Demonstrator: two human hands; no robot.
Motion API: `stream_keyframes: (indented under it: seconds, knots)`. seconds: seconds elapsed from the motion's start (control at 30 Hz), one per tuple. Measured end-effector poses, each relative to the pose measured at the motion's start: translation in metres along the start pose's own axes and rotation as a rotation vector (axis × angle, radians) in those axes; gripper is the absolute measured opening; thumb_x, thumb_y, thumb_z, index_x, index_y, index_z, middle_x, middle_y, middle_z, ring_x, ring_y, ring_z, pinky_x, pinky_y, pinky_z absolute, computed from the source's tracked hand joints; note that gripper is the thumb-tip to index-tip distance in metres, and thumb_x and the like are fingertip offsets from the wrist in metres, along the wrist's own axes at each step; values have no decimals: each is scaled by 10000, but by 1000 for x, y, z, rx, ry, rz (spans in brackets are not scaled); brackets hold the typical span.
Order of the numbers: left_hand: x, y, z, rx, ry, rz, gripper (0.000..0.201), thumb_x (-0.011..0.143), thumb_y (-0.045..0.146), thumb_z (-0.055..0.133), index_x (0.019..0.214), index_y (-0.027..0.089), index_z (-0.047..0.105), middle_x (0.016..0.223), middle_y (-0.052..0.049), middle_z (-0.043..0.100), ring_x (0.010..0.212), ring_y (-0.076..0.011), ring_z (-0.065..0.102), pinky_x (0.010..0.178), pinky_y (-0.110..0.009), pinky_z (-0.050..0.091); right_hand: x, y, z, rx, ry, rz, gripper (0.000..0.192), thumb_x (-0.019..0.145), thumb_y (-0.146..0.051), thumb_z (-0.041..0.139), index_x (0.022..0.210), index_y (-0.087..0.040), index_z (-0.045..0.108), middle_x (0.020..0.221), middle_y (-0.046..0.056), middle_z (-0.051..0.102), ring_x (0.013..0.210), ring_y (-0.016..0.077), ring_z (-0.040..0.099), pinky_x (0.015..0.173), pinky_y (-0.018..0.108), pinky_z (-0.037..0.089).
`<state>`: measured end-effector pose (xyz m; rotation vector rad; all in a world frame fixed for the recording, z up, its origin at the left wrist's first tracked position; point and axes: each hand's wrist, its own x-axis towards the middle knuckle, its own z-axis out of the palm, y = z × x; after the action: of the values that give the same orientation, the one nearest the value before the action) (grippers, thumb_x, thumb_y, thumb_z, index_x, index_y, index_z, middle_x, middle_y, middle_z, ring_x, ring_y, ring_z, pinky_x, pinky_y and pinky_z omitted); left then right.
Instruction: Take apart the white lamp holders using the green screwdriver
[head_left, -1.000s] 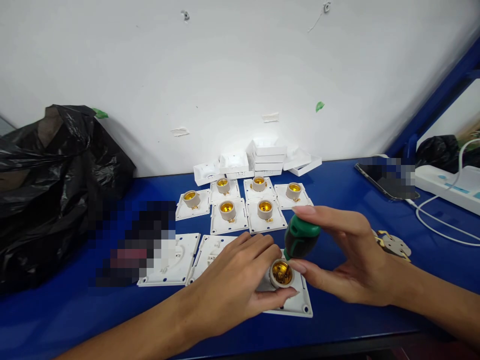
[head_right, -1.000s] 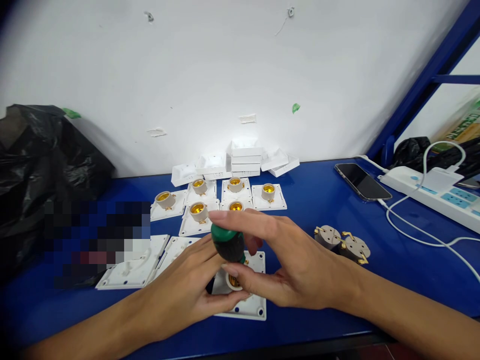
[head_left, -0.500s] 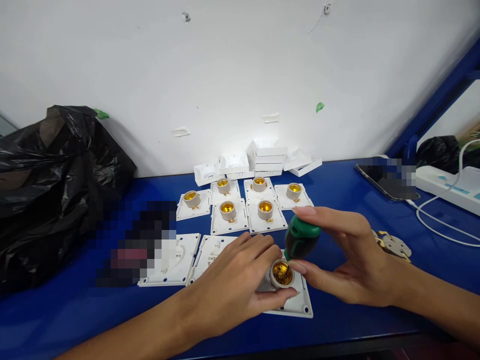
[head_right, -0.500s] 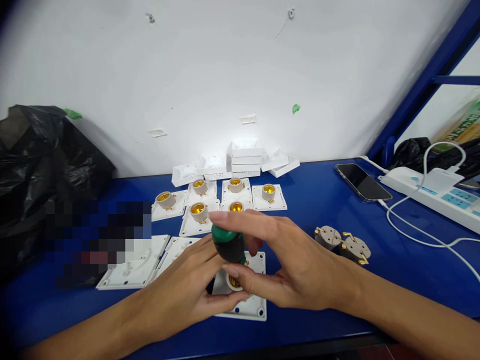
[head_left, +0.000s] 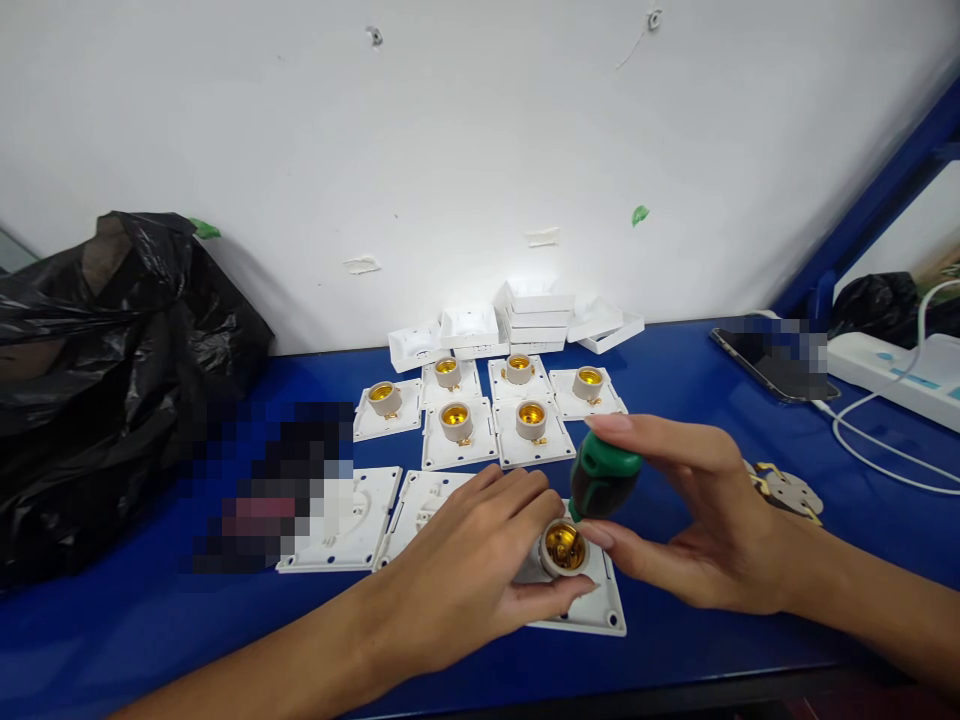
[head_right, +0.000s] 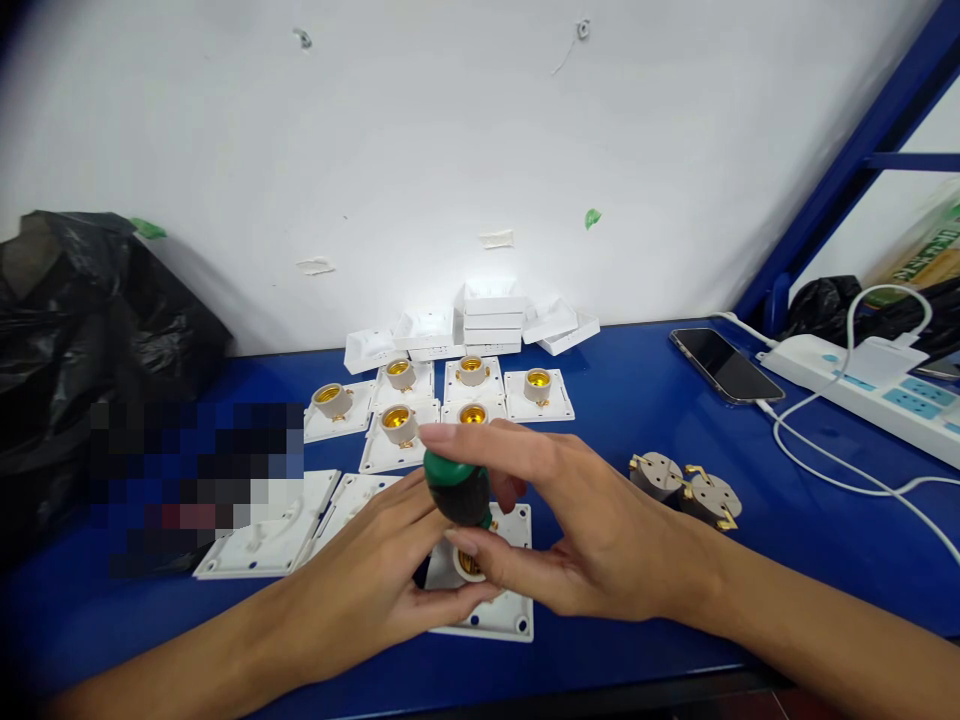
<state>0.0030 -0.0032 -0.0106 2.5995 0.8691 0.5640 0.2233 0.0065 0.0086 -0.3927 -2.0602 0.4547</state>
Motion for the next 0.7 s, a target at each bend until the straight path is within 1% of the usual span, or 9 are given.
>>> stream_keyframes:
  seconds: [0.1, 0.2, 0.3, 0.5, 0.6, 0.7]
  knots:
    - [0, 0, -1, 1, 0, -2, 268, 938, 402, 751, 935, 183, 597, 938, -38, 645, 961, -259, 665, 980, -456, 519, 0, 0, 0, -19, 0, 0, 841, 893, -125, 722, 1595, -348, 315, 939, 1, 696, 670, 178, 632, 585, 302, 620]
    - [0, 0, -1, 3, -4, -7, 270, 940, 410, 749, 934, 189, 594, 942, -39, 647, 961, -257, 663, 985, -455, 519, 0, 0, -1, -22, -11, -9, 848, 888, -120, 726, 1596, -337, 313, 974, 11, 695, 669, 175, 623, 585, 305, 616]
    - [1, 0, -1, 0, -1, 2, 277, 940, 411, 748, 930, 183, 592, 933, -40, 641, 952, -258, 663, 983, -460, 519, 0, 0, -1, -9, -15, -11, 851, 889, -112, 722, 1599, -332, 309, 963, 10, 685, 661, 176, 616, 577, 307, 606]
    - [0, -1, 0, -7, 3, 8, 266, 940, 398, 747, 940, 183, 591, 930, -39, 641, 958, -258, 662, 978, -454, 523, 0, 0, -1, -13, -16, -13, 872, 880, -106, 728, 1605, -334, 300, 944, 2, 685, 662, 175, 632, 570, 302, 609]
    - [0, -1, 0, -11, -6, 6, 267, 946, 412, 735, 936, 186, 592, 930, -37, 645, 969, -259, 663, 996, -457, 515, 0, 1, -1, -15, -12, -6, 854, 885, -118, 724, 1598, -340, 310, 951, 5, 699, 666, 178, 635, 565, 304, 613]
    - [1, -1, -1, -11, -10, 4, 262, 944, 406, 737, 933, 185, 595, 934, -38, 649, 978, -262, 666, 995, -455, 513, 0, 1, -1, -2, -6, -23, 843, 880, -102, 719, 1594, -315, 325, 996, 17, 711, 669, 175, 635, 567, 305, 614]
